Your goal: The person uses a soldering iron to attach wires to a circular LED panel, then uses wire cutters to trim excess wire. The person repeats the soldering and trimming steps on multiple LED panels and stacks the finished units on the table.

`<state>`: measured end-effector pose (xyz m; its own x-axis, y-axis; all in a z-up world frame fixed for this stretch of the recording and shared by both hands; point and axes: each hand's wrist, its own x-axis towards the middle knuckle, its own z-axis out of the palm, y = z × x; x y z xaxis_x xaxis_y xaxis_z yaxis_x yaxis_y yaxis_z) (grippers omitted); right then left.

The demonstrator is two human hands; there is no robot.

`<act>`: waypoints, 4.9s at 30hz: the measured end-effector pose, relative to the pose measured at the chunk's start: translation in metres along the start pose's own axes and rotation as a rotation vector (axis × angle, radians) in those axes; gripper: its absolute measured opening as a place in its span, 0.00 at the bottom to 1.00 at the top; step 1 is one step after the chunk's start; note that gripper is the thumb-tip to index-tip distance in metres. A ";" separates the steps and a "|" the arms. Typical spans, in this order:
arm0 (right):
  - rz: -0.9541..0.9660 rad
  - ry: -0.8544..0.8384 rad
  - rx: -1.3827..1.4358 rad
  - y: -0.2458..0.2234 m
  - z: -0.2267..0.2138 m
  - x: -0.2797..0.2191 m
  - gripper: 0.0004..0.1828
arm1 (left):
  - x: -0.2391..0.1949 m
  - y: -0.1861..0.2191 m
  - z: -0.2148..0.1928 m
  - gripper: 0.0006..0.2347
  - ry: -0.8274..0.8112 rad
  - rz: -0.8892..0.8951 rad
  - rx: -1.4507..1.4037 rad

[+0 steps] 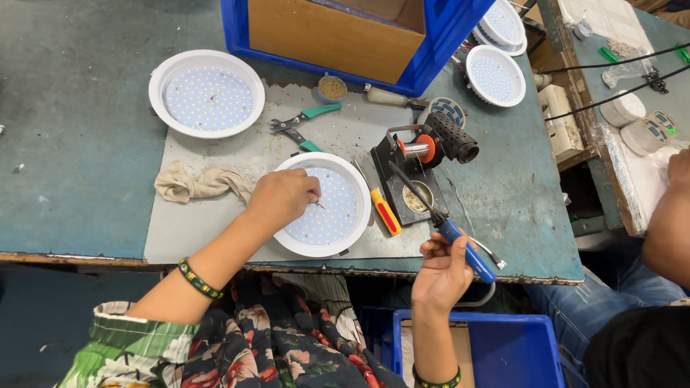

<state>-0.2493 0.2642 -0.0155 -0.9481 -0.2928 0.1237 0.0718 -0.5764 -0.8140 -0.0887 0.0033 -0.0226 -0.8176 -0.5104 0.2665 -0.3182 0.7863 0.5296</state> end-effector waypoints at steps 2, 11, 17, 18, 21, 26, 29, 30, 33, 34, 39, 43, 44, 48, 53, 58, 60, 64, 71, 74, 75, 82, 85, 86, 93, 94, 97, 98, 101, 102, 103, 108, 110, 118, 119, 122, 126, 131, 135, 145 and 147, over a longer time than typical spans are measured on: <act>0.024 0.009 0.016 0.004 -0.002 -0.001 0.16 | -0.005 -0.001 -0.005 0.02 0.058 0.074 -0.063; 0.411 0.054 0.214 0.039 0.006 -0.010 0.20 | -0.018 0.003 -0.012 0.04 0.086 0.272 -0.068; 0.635 0.071 0.358 0.044 0.019 -0.018 0.18 | -0.001 -0.001 -0.003 0.03 0.066 0.330 -0.023; 0.700 0.077 0.396 0.042 0.019 -0.016 0.17 | -0.001 -0.002 -0.001 0.03 0.076 0.331 -0.028; 0.803 0.095 0.466 0.036 0.020 -0.002 0.17 | -0.006 0.002 0.008 0.03 0.080 0.257 -0.039; 0.738 0.122 0.433 0.030 0.024 0.026 0.16 | -0.018 0.020 0.017 0.04 0.097 0.171 -0.170; 0.655 0.131 0.405 0.031 0.023 0.033 0.16 | -0.023 0.029 0.015 0.05 0.105 0.188 -0.138; 0.641 0.104 0.400 0.031 0.022 0.034 0.16 | -0.023 0.031 0.014 0.05 0.116 0.201 -0.117; 0.610 0.076 0.376 0.037 0.016 0.031 0.17 | -0.027 0.033 0.008 0.06 0.122 0.240 -0.135; 0.605 0.073 0.364 0.040 0.014 0.030 0.17 | -0.028 0.034 0.008 0.05 0.138 0.228 -0.146; 0.535 0.084 0.326 0.048 0.000 0.029 0.18 | -0.030 0.036 0.011 0.05 0.185 0.182 -0.190; 0.507 0.083 0.317 0.041 -0.017 0.027 0.19 | -0.031 0.034 0.016 0.05 0.258 0.219 -0.165; 0.484 0.084 0.296 0.037 -0.020 0.027 0.19 | -0.031 0.034 0.016 0.05 0.265 0.217 -0.165; 0.365 0.056 0.226 0.019 -0.029 0.020 0.18 | -0.031 0.032 0.019 0.05 0.258 0.197 -0.152; 0.113 -0.031 0.018 0.001 -0.025 0.002 0.14 | -0.032 0.034 0.023 0.05 0.234 0.216 -0.066; -0.053 -0.159 -0.139 -0.009 -0.019 -0.012 0.14 | -0.036 0.029 0.022 0.04 0.223 0.246 -0.046; -0.087 -0.181 -0.202 -0.011 -0.020 -0.016 0.14 | -0.038 0.024 0.022 0.05 0.180 0.269 -0.050; -0.119 -0.212 -0.305 -0.012 -0.021 -0.021 0.16 | -0.039 0.023 0.019 0.05 0.171 0.275 -0.064; -0.250 -0.329 -0.470 -0.006 -0.026 -0.032 0.16 | -0.041 0.026 0.022 0.08 0.177 0.247 -0.032; -0.267 -0.405 -0.544 -0.005 -0.025 -0.037 0.15 | -0.040 0.026 0.022 0.09 0.174 0.230 -0.018; -0.264 -0.429 -0.552 -0.004 -0.024 -0.038 0.15 | -0.040 0.026 0.022 0.09 0.174 0.225 -0.013; -0.244 -0.460 -0.586 0.000 -0.019 -0.039 0.14 | -0.039 0.024 0.023 0.09 0.159 0.245 -0.007; -0.241 -0.462 -0.599 0.001 -0.018 -0.039 0.14 | -0.040 0.023 0.023 0.10 0.164 0.249 -0.026; -0.240 -0.462 -0.592 0.002 -0.017 -0.038 0.14 | -0.039 0.023 0.022 0.10 0.163 0.247 -0.026; -0.249 -0.437 -0.609 -0.002 -0.016 -0.036 0.14 | -0.039 0.022 0.023 0.09 0.153 0.242 -0.008; -0.246 -0.426 -0.606 -0.002 -0.016 -0.036 0.14 | -0.039 0.022 0.023 0.09 0.155 0.244 -0.013; -0.264 -0.436 -0.594 -0.002 -0.016 -0.036 0.13 | -0.039 0.021 0.023 0.10 0.157 0.253 -0.024; -0.256 -0.437 -0.596 -0.002 -0.016 -0.036 0.13 | -0.039 0.021 0.023 0.10 0.155 0.258 -0.028; -0.243 -0.446 -0.604 0.001 -0.015 -0.038 0.14 | -0.039 0.022 0.023 0.10 0.161 0.261 -0.020; -0.246 -0.452 -0.609 0.001 -0.014 -0.038 0.14 | -0.039 0.022 0.023 0.10 0.166 0.261 -0.015; -0.249 -0.458 -0.613 0.002 -0.014 -0.038 0.14 | -0.039 0.022 0.023 0.10 0.161 0.261 -0.004; -0.243 -0.456 -0.616 0.002 -0.014 -0.037 0.14 | -0.039 0.023 0.025 0.10 0.154 0.260 0.017; -0.241 -0.455 -0.613 0.003 -0.014 -0.037 0.14 | -0.039 0.023 0.025 0.10 0.153 0.255 0.027; -0.256 -0.467 -0.631 0.003 -0.013 -0.037 0.14 | -0.039 0.024 0.027 0.11 0.148 0.235 0.030; -0.260 -0.471 -0.631 0.003 -0.013 -0.038 0.14 | -0.039 0.024 0.027 0.11 0.149 0.239 0.031; -0.269 -0.488 -0.635 0.001 -0.008 -0.041 0.14 | -0.039 0.025 0.027 0.11 0.138 0.237 0.041; -0.330 -0.545 -0.679 -0.006 0.005 -0.044 0.13 | -0.039 0.025 0.027 0.12 0.124 0.239 0.042; -0.623 -0.688 -0.830 -0.016 0.019 -0.043 0.13 | -0.040 0.025 0.026 0.13 0.131 0.248 0.042; -0.621 -0.674 -0.802 -0.015 0.018 -0.043 0.13 | -0.040 0.026 0.026 0.12 0.130 0.253 0.047; -0.456 -0.524 -0.696 -0.005 -0.005 -0.045 0.15 | -0.039 0.026 0.028 0.10 0.163 0.258 0.057; -0.425 -0.529 -0.661 0.000 -0.003 -0.042 0.15 | -0.039 0.021 0.027 0.11 0.168 0.261 0.048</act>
<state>-0.2102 0.2792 -0.0227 -0.5795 -0.5593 0.5928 -0.5905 -0.2131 -0.7784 -0.0770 0.0493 -0.0435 -0.7849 -0.3363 0.5204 -0.1332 0.9118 0.3884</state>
